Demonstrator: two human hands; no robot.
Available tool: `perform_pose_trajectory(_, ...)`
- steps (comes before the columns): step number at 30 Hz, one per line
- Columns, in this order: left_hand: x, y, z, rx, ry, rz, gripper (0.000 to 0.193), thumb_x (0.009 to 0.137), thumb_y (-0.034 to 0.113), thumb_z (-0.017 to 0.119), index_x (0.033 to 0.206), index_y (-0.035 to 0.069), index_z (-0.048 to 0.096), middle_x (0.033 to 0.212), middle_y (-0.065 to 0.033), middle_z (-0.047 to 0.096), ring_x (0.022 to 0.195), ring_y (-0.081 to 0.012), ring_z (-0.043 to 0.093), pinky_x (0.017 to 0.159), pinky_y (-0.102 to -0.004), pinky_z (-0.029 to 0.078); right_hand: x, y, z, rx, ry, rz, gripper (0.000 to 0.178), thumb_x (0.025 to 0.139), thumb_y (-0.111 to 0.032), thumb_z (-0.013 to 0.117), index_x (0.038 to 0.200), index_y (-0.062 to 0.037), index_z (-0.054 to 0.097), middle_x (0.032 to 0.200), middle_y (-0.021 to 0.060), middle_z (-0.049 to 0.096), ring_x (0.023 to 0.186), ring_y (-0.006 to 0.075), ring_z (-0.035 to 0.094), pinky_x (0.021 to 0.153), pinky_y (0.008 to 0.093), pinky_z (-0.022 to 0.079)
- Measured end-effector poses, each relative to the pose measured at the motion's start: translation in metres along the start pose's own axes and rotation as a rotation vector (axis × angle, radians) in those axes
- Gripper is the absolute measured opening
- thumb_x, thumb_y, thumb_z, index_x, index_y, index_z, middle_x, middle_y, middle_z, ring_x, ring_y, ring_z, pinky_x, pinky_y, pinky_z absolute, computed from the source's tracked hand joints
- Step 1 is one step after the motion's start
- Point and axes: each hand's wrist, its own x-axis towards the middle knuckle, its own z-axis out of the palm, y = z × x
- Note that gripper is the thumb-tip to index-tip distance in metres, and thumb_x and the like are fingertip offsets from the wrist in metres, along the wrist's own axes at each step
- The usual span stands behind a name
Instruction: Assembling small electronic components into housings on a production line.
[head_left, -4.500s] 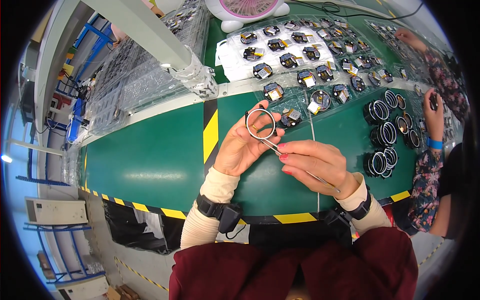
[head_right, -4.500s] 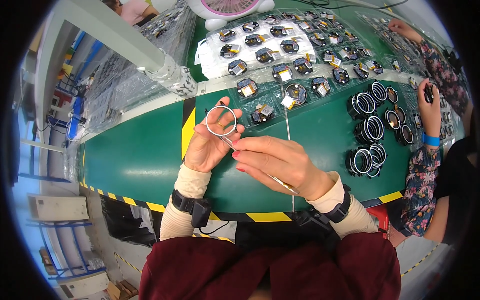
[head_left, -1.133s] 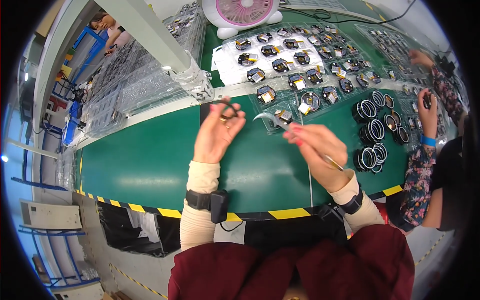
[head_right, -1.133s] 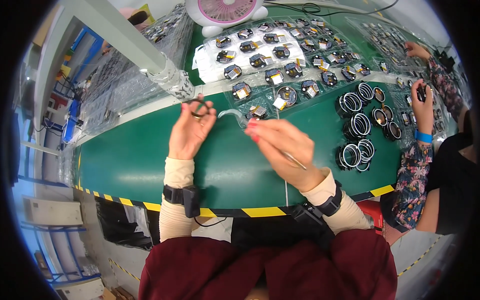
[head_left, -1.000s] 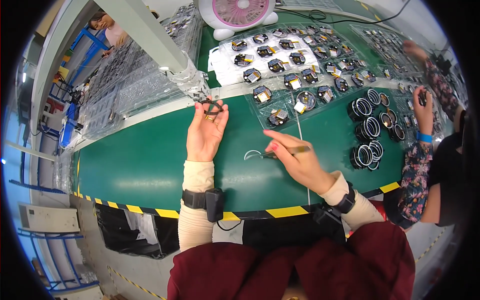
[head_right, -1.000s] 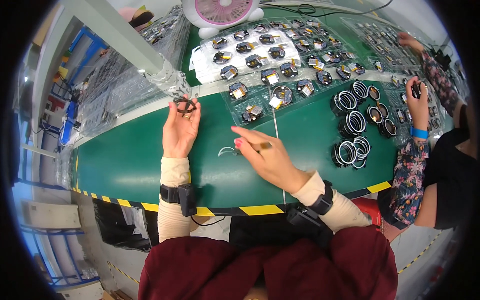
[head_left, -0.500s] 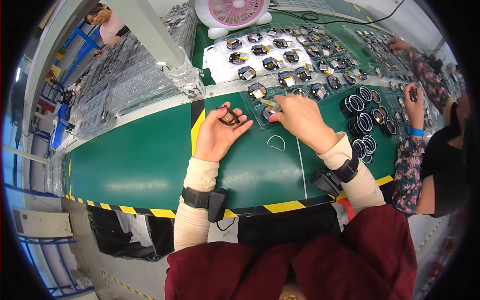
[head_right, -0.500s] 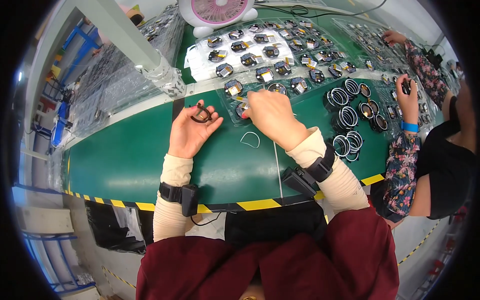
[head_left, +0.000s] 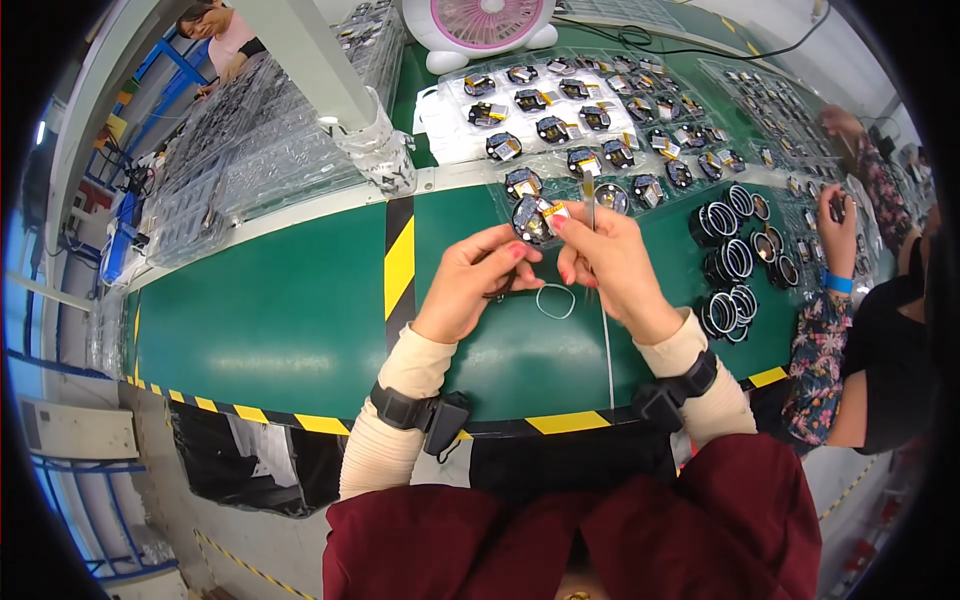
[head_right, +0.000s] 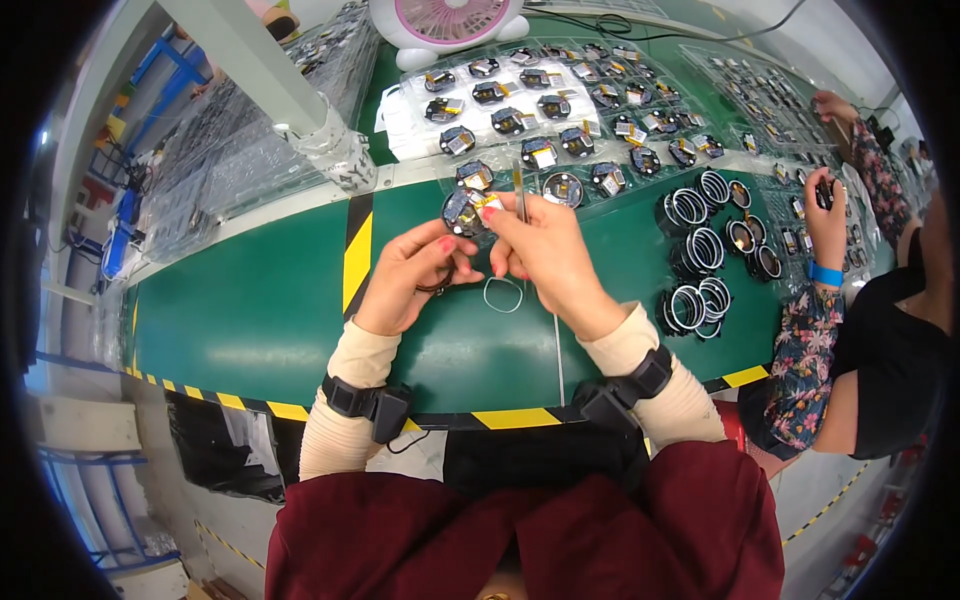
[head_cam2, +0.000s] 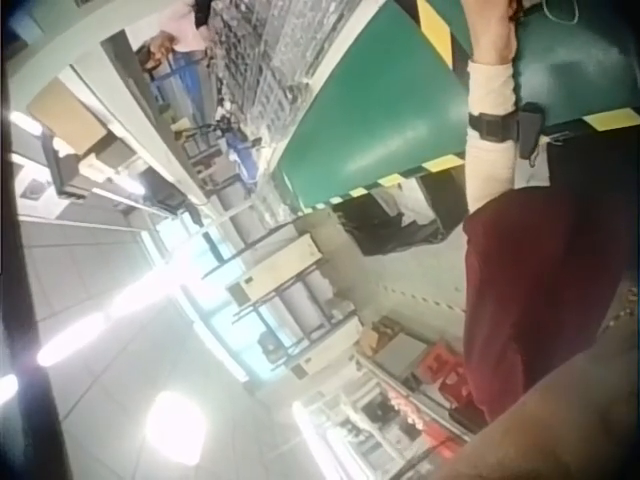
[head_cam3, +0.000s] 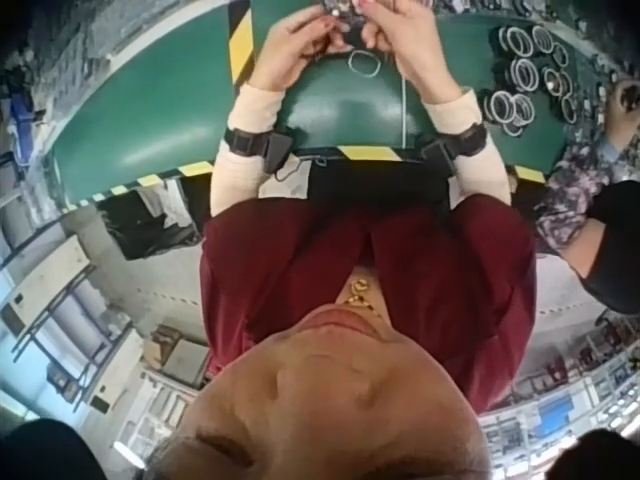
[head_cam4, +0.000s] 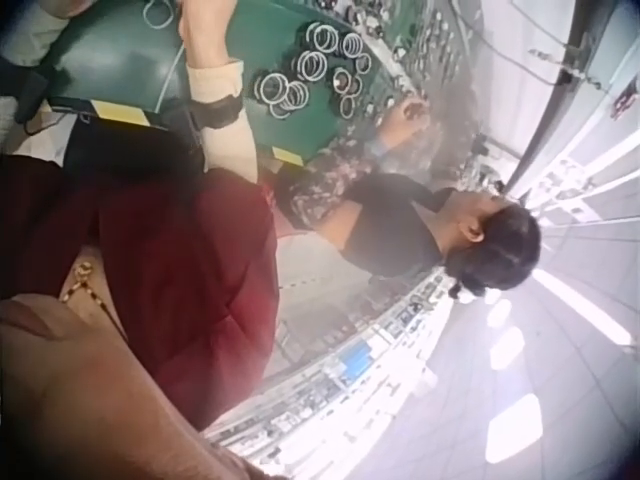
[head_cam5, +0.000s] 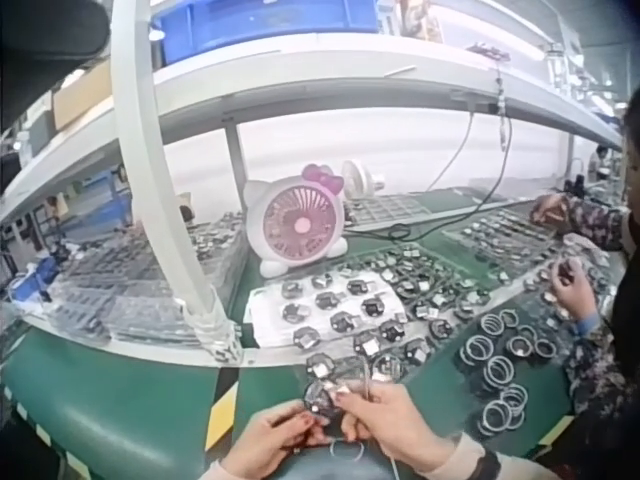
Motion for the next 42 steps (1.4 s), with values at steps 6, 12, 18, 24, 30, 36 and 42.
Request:
perform_pose_trajectory(6,0.003,-0.004,-0.001,-0.032,0.029,0.042,0.016,0.089,0.008,0.05,0.094,-0.006,0.057,0.082,-0.0092,0.061,0.068,-0.0123,0.059,0.068,-0.0271,0.053,-0.007,0.011,0.0,-0.004,0.028,-0.048,0.018,0.085,-0.011,0.057,0.097,0.0022,0.056,0.054,0.0015,0.051,0.042,0.0044,0.043,0.037,0.0174,0.026)
perform_pose_trajectory(12,0.003,-0.008,0.003,0.05,0.066,0.102,0.015,0.087,0.005,0.053,0.096,-0.005,0.057,0.08,-0.0076,0.06,0.065,-0.0107,0.057,0.065,-0.0268,0.053,-0.01,0.016,-0.002,0.057,0.03,-0.053,0.015,0.085,-0.011,0.057,0.095,0.0014,0.056,0.054,0.0014,0.051,0.042,0.0047,0.044,0.037,0.0173,0.026)
perform_pose_trajectory(18,0.005,-0.017,0.007,0.127,0.162,0.2,0.016,0.086,0.004,0.054,0.1,-0.004,0.056,0.079,-0.0061,0.06,0.065,-0.0097,0.056,0.061,-0.0249,0.052,-0.011,0.024,0.004,0.129,0.058,-0.033,0.014,0.085,-0.011,0.057,0.094,0.0004,0.056,0.055,0.001,0.05,0.041,0.0048,0.042,0.037,0.0181,0.025)
perform_pose_trajectory(24,0.003,-0.015,0.012,0.238,0.165,0.269,0.014,0.086,0.005,0.054,0.097,-0.004,0.056,0.079,-0.0058,0.06,0.065,-0.0092,0.056,0.059,-0.0236,0.051,-0.014,0.022,0.006,0.196,0.082,-0.004,0.01,0.086,-0.01,0.056,0.087,-0.0008,0.054,0.054,0.0001,0.049,0.042,0.0052,0.043,0.038,0.0187,0.025)
perform_pose_trajectory(30,0.002,-0.014,0.012,0.127,0.141,0.163,0.013,0.087,0.006,0.054,0.094,-0.004,0.056,0.078,-0.0061,0.059,0.065,-0.0091,0.056,0.059,-0.0245,0.052,-0.013,0.026,0.002,0.299,0.038,-0.029,0.009,0.086,-0.01,0.056,0.087,-0.0017,0.053,0.055,0.0001,0.049,0.044,0.0054,0.044,0.039,0.0189,0.026)
perform_pose_trajectory(36,0.003,-0.019,0.011,0.193,0.201,0.217,0.014,0.089,0.006,0.048,0.097,-0.003,0.055,0.079,-0.0067,0.059,0.065,-0.0105,0.056,0.06,-0.0254,0.051,-0.015,0.027,0.008,0.198,0.075,-0.06,0.009,0.086,-0.009,0.057,0.088,-0.0025,0.052,0.056,0.0,0.049,0.045,0.0056,0.045,0.04,0.0188,0.027)
perform_pose_trajectory(42,0.002,-0.016,0.014,0.087,0.203,0.193,0.008,0.087,0.005,0.051,0.09,-0.002,0.052,0.077,-0.0061,0.059,0.065,-0.0097,0.057,0.059,-0.0263,0.053,-0.016,0.027,0.009,0.097,0.048,-0.102,0.01,0.085,-0.009,0.057,0.09,-0.0014,0.052,0.058,0.0005,0.051,0.046,0.0048,0.046,0.041,0.018,0.029)
